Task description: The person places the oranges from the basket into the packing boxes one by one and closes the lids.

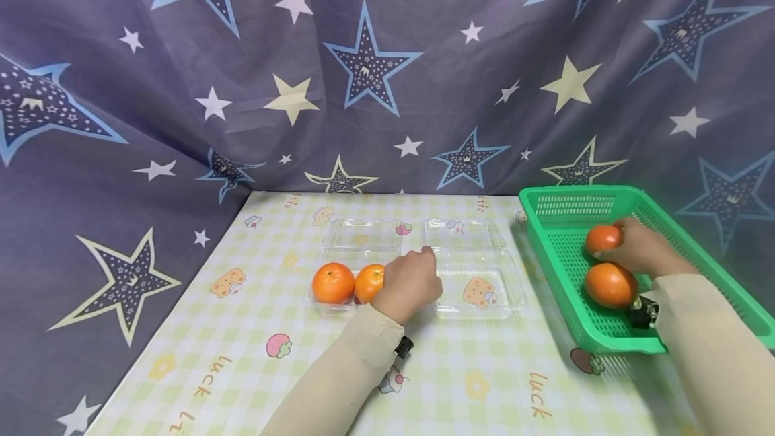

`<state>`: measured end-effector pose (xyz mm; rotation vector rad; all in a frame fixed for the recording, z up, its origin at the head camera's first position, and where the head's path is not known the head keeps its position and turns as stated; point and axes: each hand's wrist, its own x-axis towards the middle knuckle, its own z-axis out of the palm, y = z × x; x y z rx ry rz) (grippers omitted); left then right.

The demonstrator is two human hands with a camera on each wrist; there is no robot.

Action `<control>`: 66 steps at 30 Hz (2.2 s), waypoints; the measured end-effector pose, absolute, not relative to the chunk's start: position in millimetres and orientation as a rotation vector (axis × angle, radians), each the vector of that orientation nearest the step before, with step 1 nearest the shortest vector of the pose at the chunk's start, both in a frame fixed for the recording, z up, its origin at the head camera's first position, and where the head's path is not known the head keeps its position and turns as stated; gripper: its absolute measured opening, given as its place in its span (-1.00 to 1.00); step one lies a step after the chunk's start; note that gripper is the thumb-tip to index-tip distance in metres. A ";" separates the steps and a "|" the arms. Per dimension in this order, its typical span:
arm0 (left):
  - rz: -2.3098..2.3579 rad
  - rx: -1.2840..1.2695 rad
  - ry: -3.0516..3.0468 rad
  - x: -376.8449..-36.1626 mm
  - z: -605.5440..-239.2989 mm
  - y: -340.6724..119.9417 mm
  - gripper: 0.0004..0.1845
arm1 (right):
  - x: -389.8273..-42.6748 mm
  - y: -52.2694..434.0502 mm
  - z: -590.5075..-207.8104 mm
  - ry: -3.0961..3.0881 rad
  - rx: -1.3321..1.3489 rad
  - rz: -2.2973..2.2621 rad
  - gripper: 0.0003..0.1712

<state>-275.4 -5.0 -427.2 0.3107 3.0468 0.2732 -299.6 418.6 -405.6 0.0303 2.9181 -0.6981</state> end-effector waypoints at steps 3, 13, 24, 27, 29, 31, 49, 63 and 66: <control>0.273 0.316 3.051 -275.0 -427.3 -5.7 -0.38 | -299.3 416.4 -404.9 2.919 0.030 -0.699 0.13; 0.283 0.330 3.050 -274.6 -427.1 -6.3 -0.43 | -301.0 420.1 -406.3 2.979 0.038 -0.643 0.13; 0.275 0.323 3.055 -275.0 -426.3 -6.1 -0.41 | -300.1 419.3 -404.1 3.000 0.070 -0.634 0.14; 0.275 0.323 3.058 -274.8 -426.5 -5.9 -0.42 | -299.4 418.8 -403.9 3.011 0.069 -0.636 0.11; 0.278 0.321 3.057 -274.7 -426.2 -6.1 -0.41 | -298.8 418.3 -403.1 3.010 0.077 -0.645 0.11; 0.280 0.318 3.055 -274.5 -425.8 -6.3 -0.41 | -298.0 417.7 -402.1 3.003 0.105 -0.661 0.15; 0.297 0.332 3.055 -275.0 -425.4 -8.0 -0.38 | -296.4 411.6 -397.0 3.159 0.149 -0.758 0.10; 0.324 0.329 3.043 -275.4 -423.0 -11.5 -0.34 | -296.8 403.3 -388.2 3.264 0.110 -0.794 0.04; 0.333 0.325 3.033 -276.3 -423.3 -12.1 -0.33 | -296.9 403.3 -387.1 3.272 0.104 -0.787 0.03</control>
